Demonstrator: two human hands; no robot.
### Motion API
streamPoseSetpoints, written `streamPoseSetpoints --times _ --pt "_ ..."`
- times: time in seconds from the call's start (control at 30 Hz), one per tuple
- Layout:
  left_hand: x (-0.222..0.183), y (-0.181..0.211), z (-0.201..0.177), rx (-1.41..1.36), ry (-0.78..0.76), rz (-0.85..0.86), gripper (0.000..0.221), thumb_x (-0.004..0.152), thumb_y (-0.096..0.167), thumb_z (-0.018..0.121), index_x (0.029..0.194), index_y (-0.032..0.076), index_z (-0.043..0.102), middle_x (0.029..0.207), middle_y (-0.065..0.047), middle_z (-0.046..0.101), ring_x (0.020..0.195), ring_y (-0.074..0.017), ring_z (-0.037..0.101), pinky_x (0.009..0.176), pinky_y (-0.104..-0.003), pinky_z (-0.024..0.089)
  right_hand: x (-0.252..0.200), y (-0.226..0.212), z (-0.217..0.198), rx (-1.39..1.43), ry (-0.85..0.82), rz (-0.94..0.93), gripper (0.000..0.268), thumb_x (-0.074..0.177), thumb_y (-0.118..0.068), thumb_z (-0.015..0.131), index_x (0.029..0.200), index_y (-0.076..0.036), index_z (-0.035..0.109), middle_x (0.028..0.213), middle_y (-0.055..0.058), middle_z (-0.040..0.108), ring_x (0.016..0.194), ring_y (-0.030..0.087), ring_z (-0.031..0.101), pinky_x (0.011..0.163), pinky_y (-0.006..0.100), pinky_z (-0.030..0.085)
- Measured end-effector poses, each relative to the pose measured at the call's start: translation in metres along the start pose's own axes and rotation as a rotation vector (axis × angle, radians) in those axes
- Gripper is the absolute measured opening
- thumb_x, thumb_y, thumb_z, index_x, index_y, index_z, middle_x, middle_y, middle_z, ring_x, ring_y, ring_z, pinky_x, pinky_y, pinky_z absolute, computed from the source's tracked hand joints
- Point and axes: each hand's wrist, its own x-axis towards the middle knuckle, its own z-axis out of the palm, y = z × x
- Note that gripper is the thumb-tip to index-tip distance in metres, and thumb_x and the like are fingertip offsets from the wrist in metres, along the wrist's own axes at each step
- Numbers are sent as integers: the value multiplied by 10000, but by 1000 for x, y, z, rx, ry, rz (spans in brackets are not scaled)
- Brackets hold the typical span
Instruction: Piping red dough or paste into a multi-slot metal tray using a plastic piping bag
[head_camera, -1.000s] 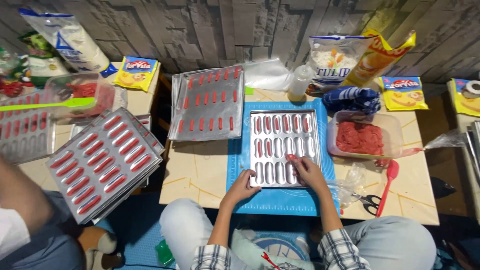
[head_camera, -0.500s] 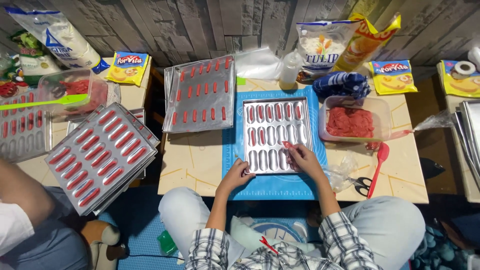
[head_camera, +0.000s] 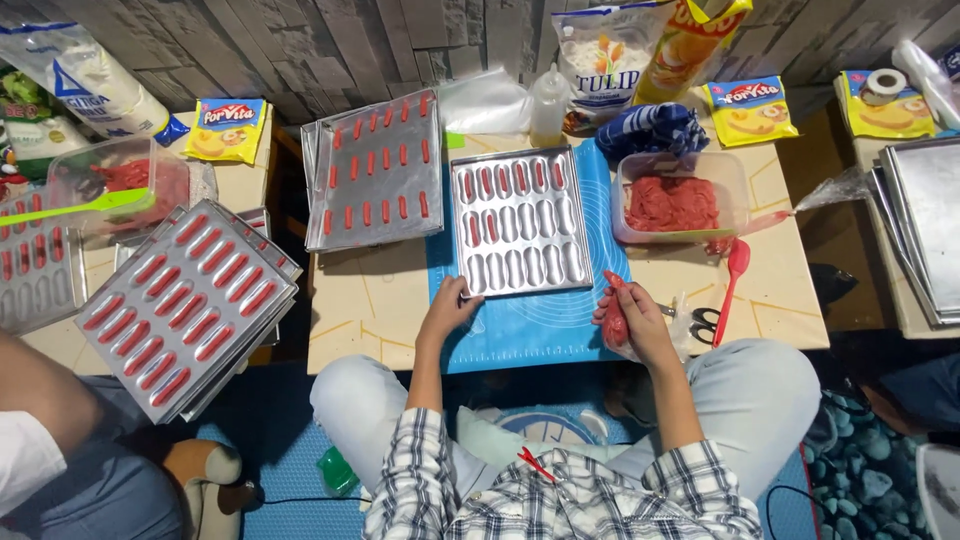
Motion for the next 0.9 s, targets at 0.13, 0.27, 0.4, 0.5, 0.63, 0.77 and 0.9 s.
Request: streamPoseSetpoints --times 0.13,0.27,0.4,0.5,0.63,0.77,0.9 --pt "-5 10 -3 15 11 -100 344 943 387 731 993 138 498 1012 -87 497 852 -266 676 762 -333 552 -3 14 -4 63 0 -19 302 1102 -294 503 1144 -1 560 973 175 703 843 242 740 780 440 646" --pt "-34 42 -1 -43 80 -105 443 973 186 634 1330 95 388 1197 -184 458 1123 -395 584 946 -449 533 -3 34 -5 101 -9 -15 266 1090 -260 513 1176 -8 512 1011 184 669 883 304 740 808 506 633" --pt "-71 62 55 -593 12 -49 628 911 -11 684 1392 74 291 1114 -68 401 956 -190 522 821 -291 543 -7 40 23 326 -20 14 180 1076 -237 524 1137 -77 471 1031 177 632 977 446 723 850 632 596" --pt "-88 83 95 -524 -228 82 808 928 275 761 1477 50 213 1432 -267 413 1266 -399 481 972 -543 502 -14 25 58 307 -51 23 179 1066 -219 524 1120 -62 457 1033 164 640 1058 448 714 936 615 569" --pt "-95 115 98 -895 -334 -24 379 1046 191 595 1382 147 426 1044 -23 638 909 -70 629 845 -269 562 -7 17 49 28 -128 15 174 1046 -160 563 1139 -40 480 1042 142 635 1058 365 717 952 532 569" --pt "-102 97 75 -774 -285 -9 383 1019 246 643 1356 160 481 984 -18 645 883 -72 600 858 -275 539 43 -4 -32 -634 -130 -237 319 974 -220 675 1238 -61 592 1067 155 656 1048 338 666 885 470 542" --pt "-113 57 60 -700 -226 -75 393 1008 291 658 1355 188 506 948 -41 683 826 -86 599 849 -306 558 112 -79 -104 -1433 -150 -795 289 979 -182 664 1227 -35 669 945 174 627 966 394 626 926 480 480"
